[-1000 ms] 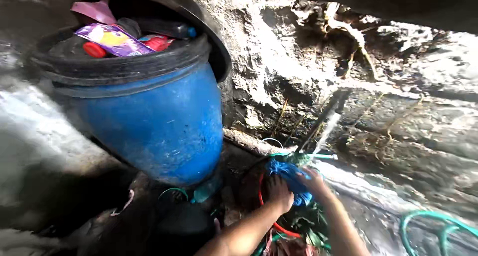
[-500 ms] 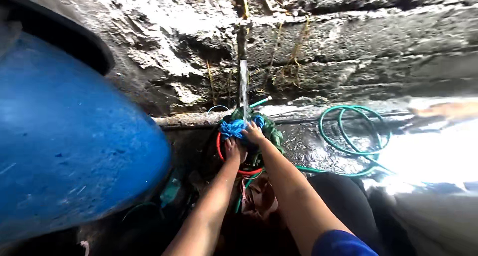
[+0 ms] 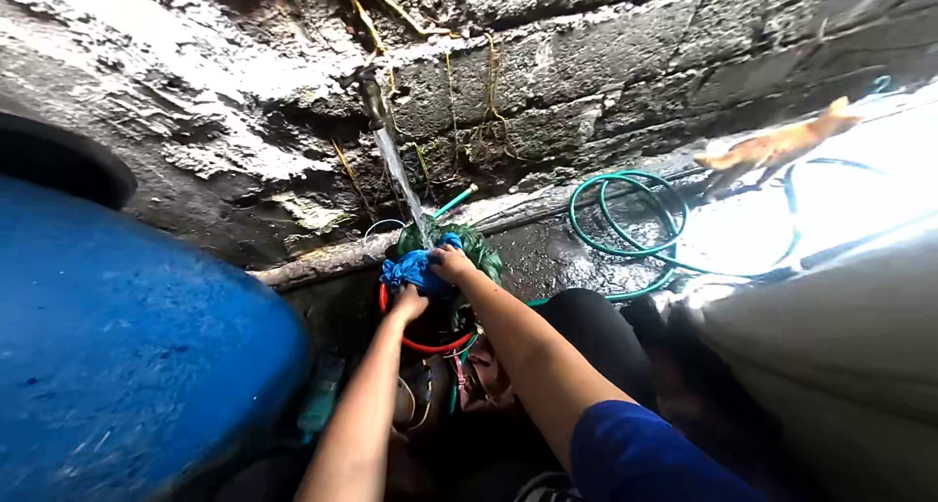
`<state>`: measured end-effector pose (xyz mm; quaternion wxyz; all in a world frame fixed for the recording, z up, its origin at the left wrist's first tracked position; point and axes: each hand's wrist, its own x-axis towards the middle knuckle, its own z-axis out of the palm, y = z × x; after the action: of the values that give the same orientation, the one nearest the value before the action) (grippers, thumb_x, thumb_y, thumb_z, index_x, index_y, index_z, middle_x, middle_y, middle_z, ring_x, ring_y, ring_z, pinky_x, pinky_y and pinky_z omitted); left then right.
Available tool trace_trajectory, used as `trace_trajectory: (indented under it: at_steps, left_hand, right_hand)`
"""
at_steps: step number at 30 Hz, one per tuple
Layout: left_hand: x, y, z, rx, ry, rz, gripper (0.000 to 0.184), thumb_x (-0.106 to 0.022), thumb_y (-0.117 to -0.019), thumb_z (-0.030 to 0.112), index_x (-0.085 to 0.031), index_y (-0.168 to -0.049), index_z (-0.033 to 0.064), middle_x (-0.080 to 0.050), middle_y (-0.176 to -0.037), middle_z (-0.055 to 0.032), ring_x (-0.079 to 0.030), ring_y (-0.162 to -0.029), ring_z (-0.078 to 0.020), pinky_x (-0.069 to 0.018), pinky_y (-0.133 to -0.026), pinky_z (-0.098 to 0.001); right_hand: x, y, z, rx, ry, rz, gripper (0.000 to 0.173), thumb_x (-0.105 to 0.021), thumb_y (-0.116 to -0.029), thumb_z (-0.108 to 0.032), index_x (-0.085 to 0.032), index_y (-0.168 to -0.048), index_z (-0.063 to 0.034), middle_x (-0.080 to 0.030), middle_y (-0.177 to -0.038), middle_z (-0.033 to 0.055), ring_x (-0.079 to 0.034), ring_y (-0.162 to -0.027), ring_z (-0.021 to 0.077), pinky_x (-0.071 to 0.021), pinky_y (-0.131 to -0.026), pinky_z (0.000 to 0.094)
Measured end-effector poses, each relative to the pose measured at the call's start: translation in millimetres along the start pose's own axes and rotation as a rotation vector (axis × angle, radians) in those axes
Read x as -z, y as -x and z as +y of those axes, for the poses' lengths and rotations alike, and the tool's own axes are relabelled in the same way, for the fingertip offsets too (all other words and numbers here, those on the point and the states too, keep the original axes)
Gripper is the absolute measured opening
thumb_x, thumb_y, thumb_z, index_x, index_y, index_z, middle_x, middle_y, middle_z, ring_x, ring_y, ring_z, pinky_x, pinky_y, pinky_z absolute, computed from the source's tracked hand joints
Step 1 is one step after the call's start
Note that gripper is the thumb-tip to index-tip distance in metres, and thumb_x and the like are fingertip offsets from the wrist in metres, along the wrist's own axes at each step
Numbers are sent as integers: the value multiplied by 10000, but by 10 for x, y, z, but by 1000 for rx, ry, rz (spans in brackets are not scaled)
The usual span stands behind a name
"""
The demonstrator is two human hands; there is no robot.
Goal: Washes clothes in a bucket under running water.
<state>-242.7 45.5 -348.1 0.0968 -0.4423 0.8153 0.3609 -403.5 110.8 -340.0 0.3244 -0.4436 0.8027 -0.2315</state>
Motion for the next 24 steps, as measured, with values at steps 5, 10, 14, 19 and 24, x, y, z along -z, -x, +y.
trace_trajectory:
  at_steps: [5,10,14,19,24]
  left_hand:
    - [566,129,252,141,847,131,491,-593,-1039,328,-520,-1458,81,-458,-1527,-208,-454,-1389,-383,-403,-1074,-638]
    - [1034,302,633,-25,1261,347,300,-453,-1060,255,-566,-1244,47,-639,-1172,-137,-626,-1059,-267,-521,-882,-503]
    - [803,252,510,136,1332,398,640,-384,-1035,601,-415,-1517,180,-467,-1512,-174,-494,-1331,-401,-450,-963,-693]
    - [239,315,873,105,1618,175,744,-290,-992,749,-406,-1534,253,-486,-1526,-132,-486,-1375,-394,-431,-969,-773]
    - [289,288,1028,-153,1681,238,609,-168,-1068,583,-561,-1190,134,-661,-998,-81,-649,-904,-215,-558,-757,-479]
  right_hand:
    - [178,225,-249,-201,-79,27,401,-621,-983,-229,-639,-1343,-52,-485,-1514,235,-458,-1405,432,-429,-1088,649]
    - [830,301,-398,-238,-478,373,382,-559,-1024,-252,-613,-1326,-25,-662,-1248,281,-634,-1184,465,-494,-972,679]
    - [1278,510,-660,-38,-709,590,330,-561,-1046,-251,-596,-1262,-5,-690,-1118,228,-687,-1031,373,-549,-890,585]
    - [1138,993,-1119,303,-784,486,289,-556,-1063,-314,-601,-1188,-57,-687,-1030,171,-698,-836,305,-595,-720,519]
    - [661,616,-846,117,-606,458,782,-709,-878,-632,-498,-1514,-228,-470,-1503,253,-534,-1272,473,-479,-976,677]
